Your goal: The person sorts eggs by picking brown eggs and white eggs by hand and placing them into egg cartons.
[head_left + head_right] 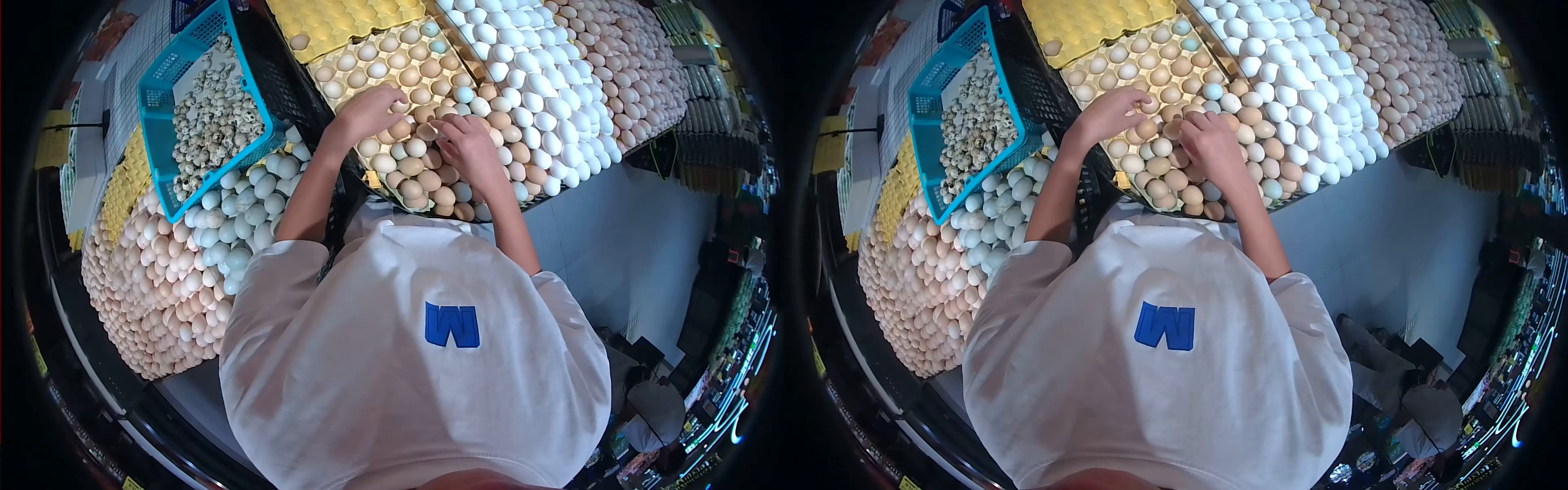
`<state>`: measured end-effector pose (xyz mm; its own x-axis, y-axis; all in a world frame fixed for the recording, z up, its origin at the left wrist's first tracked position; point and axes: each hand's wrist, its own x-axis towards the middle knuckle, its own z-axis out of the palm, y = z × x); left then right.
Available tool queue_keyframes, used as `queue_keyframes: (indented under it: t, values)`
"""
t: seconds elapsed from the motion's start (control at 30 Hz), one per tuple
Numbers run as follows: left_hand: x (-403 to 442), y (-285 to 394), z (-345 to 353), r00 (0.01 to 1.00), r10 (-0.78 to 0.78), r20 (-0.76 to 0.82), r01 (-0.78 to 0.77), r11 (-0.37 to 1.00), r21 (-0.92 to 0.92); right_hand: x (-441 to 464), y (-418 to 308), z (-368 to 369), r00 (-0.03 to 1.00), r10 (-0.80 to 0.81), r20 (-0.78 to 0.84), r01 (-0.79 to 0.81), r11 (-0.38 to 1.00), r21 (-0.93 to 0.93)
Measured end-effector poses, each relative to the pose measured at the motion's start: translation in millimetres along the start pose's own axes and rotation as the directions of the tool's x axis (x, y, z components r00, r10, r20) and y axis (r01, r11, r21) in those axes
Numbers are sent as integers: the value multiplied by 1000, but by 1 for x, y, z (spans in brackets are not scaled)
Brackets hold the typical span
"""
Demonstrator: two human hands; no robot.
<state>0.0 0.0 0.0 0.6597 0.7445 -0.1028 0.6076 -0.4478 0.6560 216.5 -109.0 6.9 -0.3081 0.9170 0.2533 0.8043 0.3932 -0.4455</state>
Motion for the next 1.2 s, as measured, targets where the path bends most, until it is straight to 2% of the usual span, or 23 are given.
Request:
queue_keyframes:
  t: [0.07,0.1,0.17,0.23,0.37,0.43,0.5,0.57,0.63,0.7,0.77,0.8,0.87,0.97,1.03,1.07,1.2]
  values:
    - [-7,8,23,999,18,-30,-18,1000,6,5,10,9,987,-153,48,155,986,-61]
    - [-17,10,28,999,8,-50,-10,999,-41,8,2,10,984,-161,77,167,983,-78]
    - [-22,10,36,997,17,-75,-12,998,62,13,4,19,962,-231,143,245,965,-91]
    - [-23,3,43,990,34,-137,-26,998,59,17,1,24,964,-223,146,237,967,-88]
    - [-26,-2,48,990,28,-135,-25,999,29,20,4,24,946,-283,159,304,944,-125]
    - [-29,-6,44,986,58,-155,-54,998,32,24,4,17,915,-334,227,359,930,-80]
    - [-32,-8,37,991,48,-127,-59,995,-82,32,5,8,913,-352,206,365,931,-26]
    - [-29,-16,17,989,43,-139,-57,993,-100,45,5,-1,947,-271,175,251,960,126]
    - [-20,-30,-9,947,1,-322,-37,994,-105,71,13,-2,956,-239,170,210,962,172]
    - [-5,-48,-48,900,-51,-433,25,997,-67,104,18,0,984,-68,163,16,952,304]
    - [19,-82,-77,850,-186,-494,175,982,-67,149,21,6,995,-55,88,20,936,352]
    - [30,-94,-89,847,-185,-498,178,982,-61,171,27,16,996,-45,80,14,937,348]
    - [45,-113,-107,813,-205,-545,289,955,71,212,38,39,997,-42,66,17,938,347]
    - [57,-133,-111,794,-175,-582,308,941,137,262,45,70,998,-66,-15,68,956,284]
    - [58,-141,-105,781,-188,-595,320,939,123,282,44,89,998,44,43,-54,960,275]
    - [58,-145,-102,769,-213,-602,327,941,85,289,43,99,998,68,15,-70,953,296]
    - [58,-146,-96,727,-194,-659,323,943,78,302,40,125,999,-4,41,-5,979,204]
